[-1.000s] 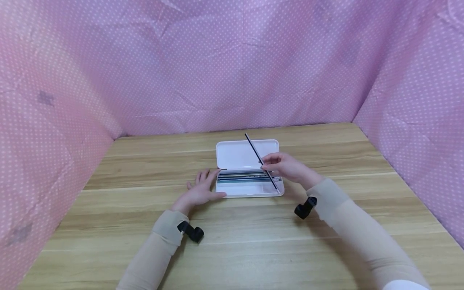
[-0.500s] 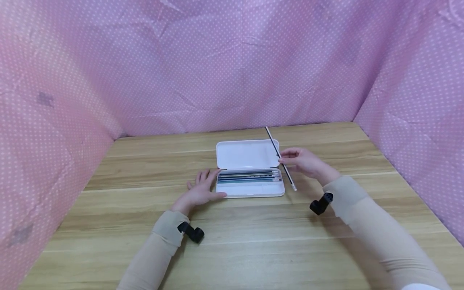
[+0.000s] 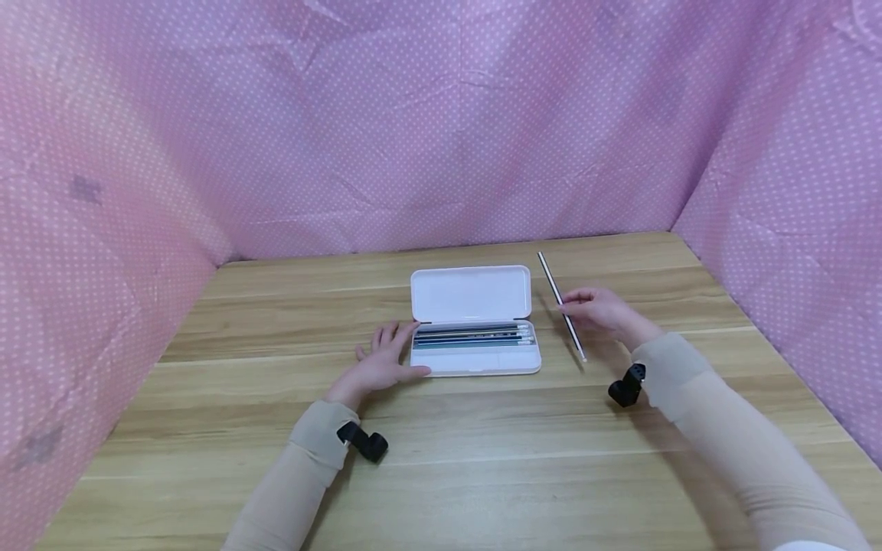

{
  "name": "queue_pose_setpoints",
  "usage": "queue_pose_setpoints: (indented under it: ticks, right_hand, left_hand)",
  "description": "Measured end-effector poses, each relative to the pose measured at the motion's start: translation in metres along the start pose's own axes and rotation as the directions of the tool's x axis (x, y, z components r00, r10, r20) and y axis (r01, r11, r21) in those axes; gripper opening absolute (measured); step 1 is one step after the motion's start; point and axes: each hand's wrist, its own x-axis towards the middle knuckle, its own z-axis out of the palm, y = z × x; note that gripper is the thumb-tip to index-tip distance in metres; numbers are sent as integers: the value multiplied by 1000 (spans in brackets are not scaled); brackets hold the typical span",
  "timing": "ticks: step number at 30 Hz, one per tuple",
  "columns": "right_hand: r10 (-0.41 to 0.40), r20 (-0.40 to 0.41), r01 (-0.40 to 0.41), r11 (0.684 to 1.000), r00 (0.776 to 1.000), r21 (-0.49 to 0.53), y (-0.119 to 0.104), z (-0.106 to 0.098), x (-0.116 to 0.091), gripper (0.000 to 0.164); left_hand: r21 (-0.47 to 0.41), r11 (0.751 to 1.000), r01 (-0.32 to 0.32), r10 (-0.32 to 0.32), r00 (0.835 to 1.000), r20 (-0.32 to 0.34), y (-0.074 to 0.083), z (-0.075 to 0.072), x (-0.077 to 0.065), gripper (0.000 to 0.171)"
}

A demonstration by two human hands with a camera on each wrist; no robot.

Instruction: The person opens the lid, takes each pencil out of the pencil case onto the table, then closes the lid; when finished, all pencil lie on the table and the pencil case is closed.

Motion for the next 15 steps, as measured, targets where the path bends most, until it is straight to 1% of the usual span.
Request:
queue_pose_setpoints:
  ticks: [4, 5, 9, 12, 15]
  right_hand:
    - [33, -14, -33, 999, 999, -7, 8, -2, 3, 49]
    - [36, -10, -36, 999, 999, 6, 10, -3, 4, 49]
    - [46, 12, -47, 998, 999, 48, 15, -3, 7, 42]
    - [60, 16, -61, 997, 998, 47, 18, -1, 9, 34]
    - [81, 9, -81, 997, 997, 19, 18, 2, 11, 35]
  left_hand:
    - [11, 1000, -6, 6, 1000, -7, -1, 1, 0, 90]
    - [15, 1000, -6, 7, 1000, -9, -1, 1, 0, 91]
    - [24, 1000, -10, 10, 1000, -13, -1, 2, 0, 92]
    - [13, 1000, -10, 10, 1000, -12, -2, 3, 1, 91]
    - [6, 1000, -9, 9, 1000, -12, -2, 3, 0, 91]
